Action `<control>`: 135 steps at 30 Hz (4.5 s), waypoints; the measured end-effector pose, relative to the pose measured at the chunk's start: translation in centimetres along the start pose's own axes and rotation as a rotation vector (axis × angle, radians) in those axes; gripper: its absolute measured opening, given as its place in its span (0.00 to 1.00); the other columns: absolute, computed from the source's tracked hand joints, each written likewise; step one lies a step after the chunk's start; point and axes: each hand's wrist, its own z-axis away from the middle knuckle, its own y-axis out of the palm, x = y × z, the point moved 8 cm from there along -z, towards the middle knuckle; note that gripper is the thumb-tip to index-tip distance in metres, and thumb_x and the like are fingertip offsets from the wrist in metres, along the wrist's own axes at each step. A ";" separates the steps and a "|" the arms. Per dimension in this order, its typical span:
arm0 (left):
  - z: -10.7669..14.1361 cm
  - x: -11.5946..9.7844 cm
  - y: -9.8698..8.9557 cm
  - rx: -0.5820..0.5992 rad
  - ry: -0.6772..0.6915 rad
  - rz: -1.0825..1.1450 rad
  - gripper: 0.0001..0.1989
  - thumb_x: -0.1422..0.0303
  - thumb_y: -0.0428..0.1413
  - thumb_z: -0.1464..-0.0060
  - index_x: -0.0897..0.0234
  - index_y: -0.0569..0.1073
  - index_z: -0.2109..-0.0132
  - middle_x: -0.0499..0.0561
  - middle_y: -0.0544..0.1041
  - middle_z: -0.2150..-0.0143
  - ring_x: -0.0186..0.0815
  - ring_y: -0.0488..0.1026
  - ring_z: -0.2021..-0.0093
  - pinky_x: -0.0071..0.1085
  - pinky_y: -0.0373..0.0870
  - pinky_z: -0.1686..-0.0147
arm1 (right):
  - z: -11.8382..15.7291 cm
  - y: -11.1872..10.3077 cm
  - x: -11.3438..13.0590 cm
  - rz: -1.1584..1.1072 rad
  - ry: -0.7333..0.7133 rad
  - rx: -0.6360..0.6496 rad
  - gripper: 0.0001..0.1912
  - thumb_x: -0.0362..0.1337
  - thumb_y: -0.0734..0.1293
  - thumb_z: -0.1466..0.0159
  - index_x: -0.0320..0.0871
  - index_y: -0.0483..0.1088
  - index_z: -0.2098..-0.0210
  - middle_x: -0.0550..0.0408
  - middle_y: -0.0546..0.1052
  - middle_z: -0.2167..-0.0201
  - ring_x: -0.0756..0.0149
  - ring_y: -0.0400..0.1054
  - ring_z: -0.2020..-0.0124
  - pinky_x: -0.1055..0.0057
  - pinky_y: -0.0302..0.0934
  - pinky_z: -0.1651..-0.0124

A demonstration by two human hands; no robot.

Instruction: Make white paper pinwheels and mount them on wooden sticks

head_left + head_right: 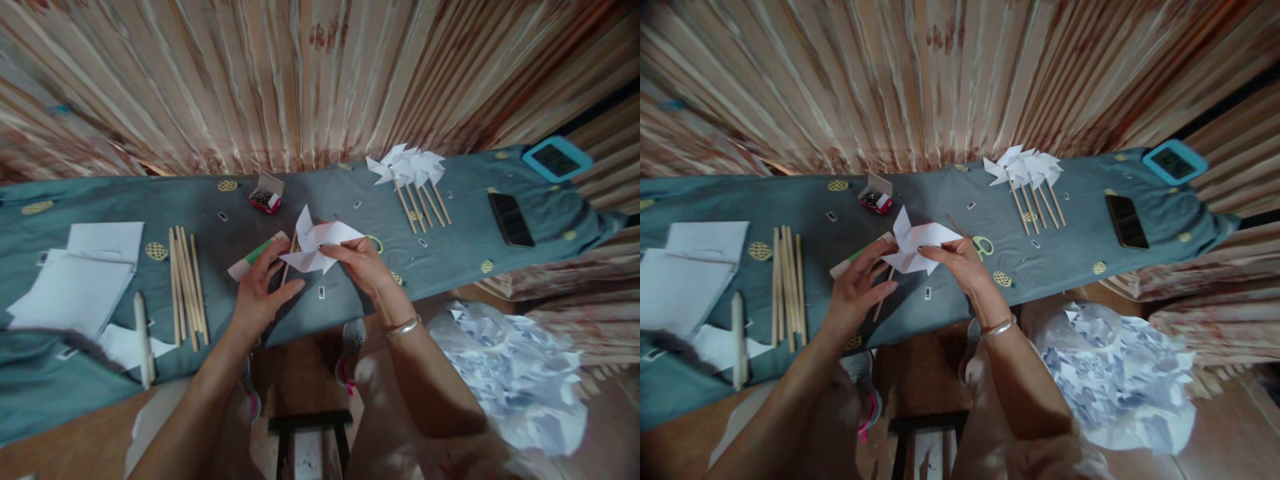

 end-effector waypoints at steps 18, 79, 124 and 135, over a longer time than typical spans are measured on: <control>0.5 0.7 1.3 -0.051 -0.187 0.271 0.14 0.70 0.71 0.68 0.64 0.81 0.68 0.48 0.83 0.70 0.35 0.76 0.71 0.31 0.73 0.66 | 2.0 2.8 -0.9 0.044 0.061 0.215 0.18 0.40 0.81 0.57 0.46 0.80 0.66 0.61 0.83 0.68 0.68 0.75 0.68 0.69 0.71 0.57; 0.1 1.5 0.0 -0.214 -0.140 0.244 0.12 0.69 0.68 0.65 0.62 0.80 0.67 0.48 0.82 0.67 0.38 0.77 0.66 0.34 0.74 0.63 | 1.8 -2.8 1.8 0.565 -0.415 -0.175 0.03 0.38 0.75 0.48 0.47 0.77 0.75 0.54 0.76 0.45 0.52 0.61 0.35 0.47 0.42 0.29; 0.8 1.4 0.8 -0.160 -0.119 0.267 0.14 0.68 0.69 0.63 0.62 0.81 0.64 0.48 0.83 0.66 0.36 0.76 0.66 0.33 0.74 0.59 | 1.8 2.0 0.8 0.432 -0.341 -0.011 0.04 0.36 0.77 0.49 0.47 0.78 0.76 0.55 0.78 0.49 0.55 0.60 0.33 0.57 0.55 0.34; 1.0 1.5 0.9 -0.153 -0.142 0.330 0.14 0.72 0.70 0.64 0.61 0.81 0.65 0.48 0.82 0.67 0.37 0.77 0.66 0.34 0.75 0.60 | 1.8 2.1 0.9 0.489 -0.355 -0.011 0.05 0.34 0.76 0.48 0.47 0.77 0.76 0.55 0.76 0.46 0.55 0.59 0.33 0.56 0.53 0.33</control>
